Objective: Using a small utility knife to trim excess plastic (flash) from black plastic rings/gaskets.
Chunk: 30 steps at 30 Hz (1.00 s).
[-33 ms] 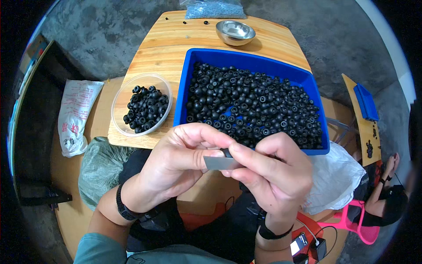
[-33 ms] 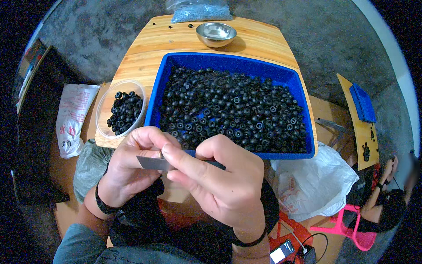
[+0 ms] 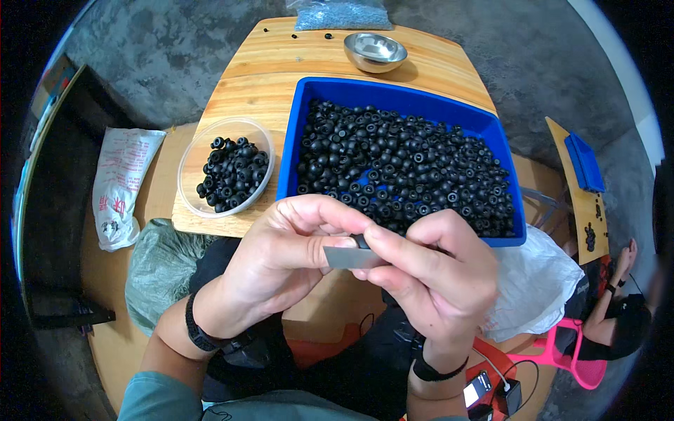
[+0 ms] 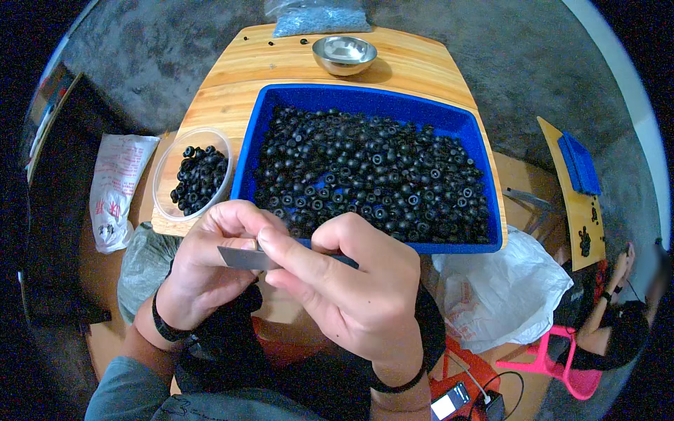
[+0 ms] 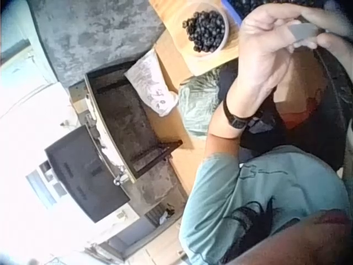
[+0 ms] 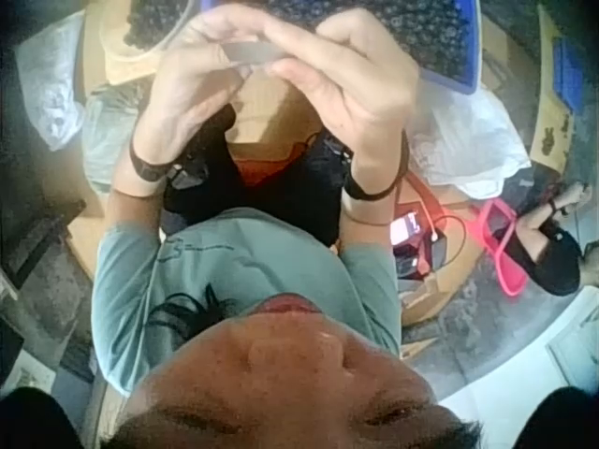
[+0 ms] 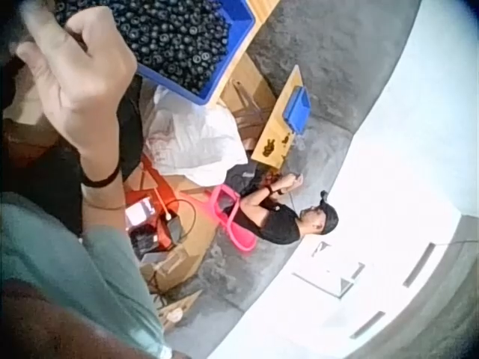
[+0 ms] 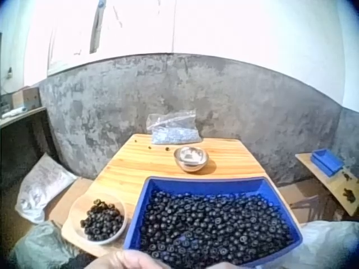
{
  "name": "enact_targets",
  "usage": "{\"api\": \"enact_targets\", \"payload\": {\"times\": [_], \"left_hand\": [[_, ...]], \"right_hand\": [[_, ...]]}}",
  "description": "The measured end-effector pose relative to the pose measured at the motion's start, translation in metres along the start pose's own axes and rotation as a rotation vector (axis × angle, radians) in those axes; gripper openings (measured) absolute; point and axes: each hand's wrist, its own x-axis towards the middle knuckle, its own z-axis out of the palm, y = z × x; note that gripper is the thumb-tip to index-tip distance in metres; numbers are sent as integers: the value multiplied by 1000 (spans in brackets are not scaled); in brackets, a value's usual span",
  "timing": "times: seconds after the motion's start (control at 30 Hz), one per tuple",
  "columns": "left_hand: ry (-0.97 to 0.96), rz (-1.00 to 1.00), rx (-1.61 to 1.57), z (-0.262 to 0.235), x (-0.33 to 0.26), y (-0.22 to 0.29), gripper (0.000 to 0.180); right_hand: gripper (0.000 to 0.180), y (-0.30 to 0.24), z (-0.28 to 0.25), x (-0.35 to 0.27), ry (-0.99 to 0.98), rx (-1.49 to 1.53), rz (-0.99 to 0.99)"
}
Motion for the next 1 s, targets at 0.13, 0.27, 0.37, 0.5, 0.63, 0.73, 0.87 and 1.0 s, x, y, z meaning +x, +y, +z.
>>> {"api": "enact_targets", "payload": {"times": [0.13,0.27,0.37,0.5,0.63,0.73,0.87,1.0], "left_hand": [[-134,106,28,-14,4,9,20],[234,492,536,-26,9,41,17],[515,521,953,-42,7,68,18],[530,498,1117,-45,10,61,18],[409,499,1145,-35,14,43,15],[384,332,985,-25,13,29,12],[183,372,1099,-12,12,17,13],[-34,500,1080,-1,13,3,25]], "right_hand": [[39,15,2,5,139,-2,-35],[25,44,-27,-9,487,211,450],[22,58,-25,-4,345,17,606],[24,68,-3,-4,-16,-79,677],[29,59,15,10,-361,-460,693],[30,68,16,9,-394,-462,688],[27,63,6,11,-284,-133,796],[22,46,-1,6,-170,1055,781]]}}
